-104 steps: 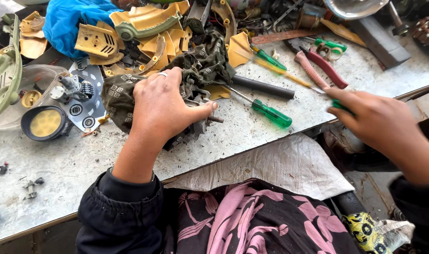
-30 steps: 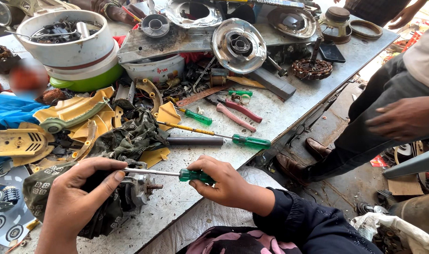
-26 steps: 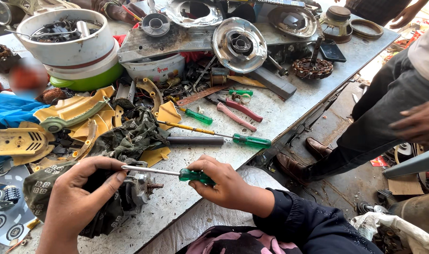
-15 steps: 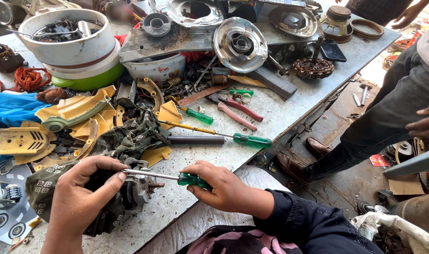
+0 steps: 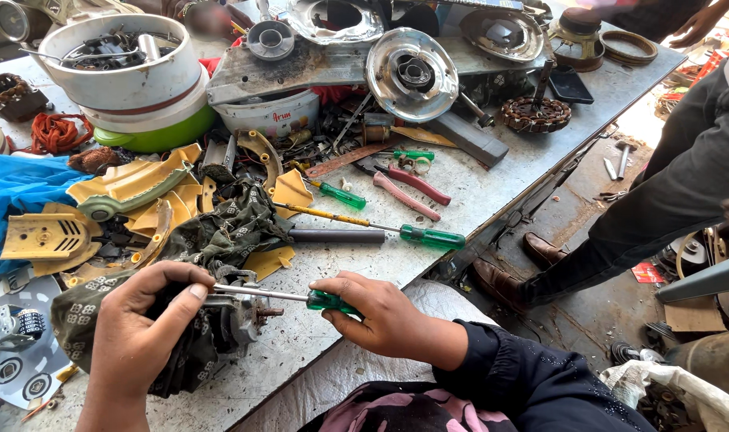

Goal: The person uses various screwdrivers and pliers to disassemble and repair an electric motor on a workbench filled with tools and appliance parts.

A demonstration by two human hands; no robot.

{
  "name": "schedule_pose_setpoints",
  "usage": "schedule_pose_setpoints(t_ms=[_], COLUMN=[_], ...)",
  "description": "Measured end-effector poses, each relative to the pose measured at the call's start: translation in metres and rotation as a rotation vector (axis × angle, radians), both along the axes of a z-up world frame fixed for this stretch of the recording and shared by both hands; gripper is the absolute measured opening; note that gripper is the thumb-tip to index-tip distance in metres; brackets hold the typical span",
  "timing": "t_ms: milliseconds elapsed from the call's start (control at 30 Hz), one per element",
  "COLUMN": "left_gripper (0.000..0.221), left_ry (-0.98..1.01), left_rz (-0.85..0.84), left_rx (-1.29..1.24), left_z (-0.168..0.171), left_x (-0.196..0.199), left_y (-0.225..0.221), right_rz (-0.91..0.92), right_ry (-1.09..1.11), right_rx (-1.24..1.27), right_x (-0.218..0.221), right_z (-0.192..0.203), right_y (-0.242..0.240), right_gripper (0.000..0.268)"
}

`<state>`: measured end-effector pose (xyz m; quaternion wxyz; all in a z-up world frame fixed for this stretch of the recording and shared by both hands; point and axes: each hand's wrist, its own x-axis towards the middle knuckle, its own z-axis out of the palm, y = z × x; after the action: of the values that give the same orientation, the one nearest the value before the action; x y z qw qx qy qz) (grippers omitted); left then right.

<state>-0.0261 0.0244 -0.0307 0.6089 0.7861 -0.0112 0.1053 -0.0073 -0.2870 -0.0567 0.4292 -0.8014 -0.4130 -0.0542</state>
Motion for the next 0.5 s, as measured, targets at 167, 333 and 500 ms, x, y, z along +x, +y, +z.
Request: schedule_pose_setpoints(t_ms=[167, 333, 500], left_gripper=[0.016, 0.016, 0.017], left_ry=[-0.045, 0.002, 0.068], left_rz=[-0.051, -0.043, -0.039], left_rx=[0.115, 0.124, 0.082], left_z=[0.009, 0.014, 0.011], left_x=[0.000, 0.000, 0.000], left_y=[-0.005, -0.008, -0.005], right_rz=[0.008, -0.047, -0.114], right_ry=[-0.039, -0.187, -0.318], right_rx=[0.020, 0.019, 0.014], right_x=[-0.001, -0.002, -0.003], right_z=[0.000, -0.002, -0.005], right_y=[0.000, 0.002, 0.004], right_gripper=[0.045, 0.045, 0.046])
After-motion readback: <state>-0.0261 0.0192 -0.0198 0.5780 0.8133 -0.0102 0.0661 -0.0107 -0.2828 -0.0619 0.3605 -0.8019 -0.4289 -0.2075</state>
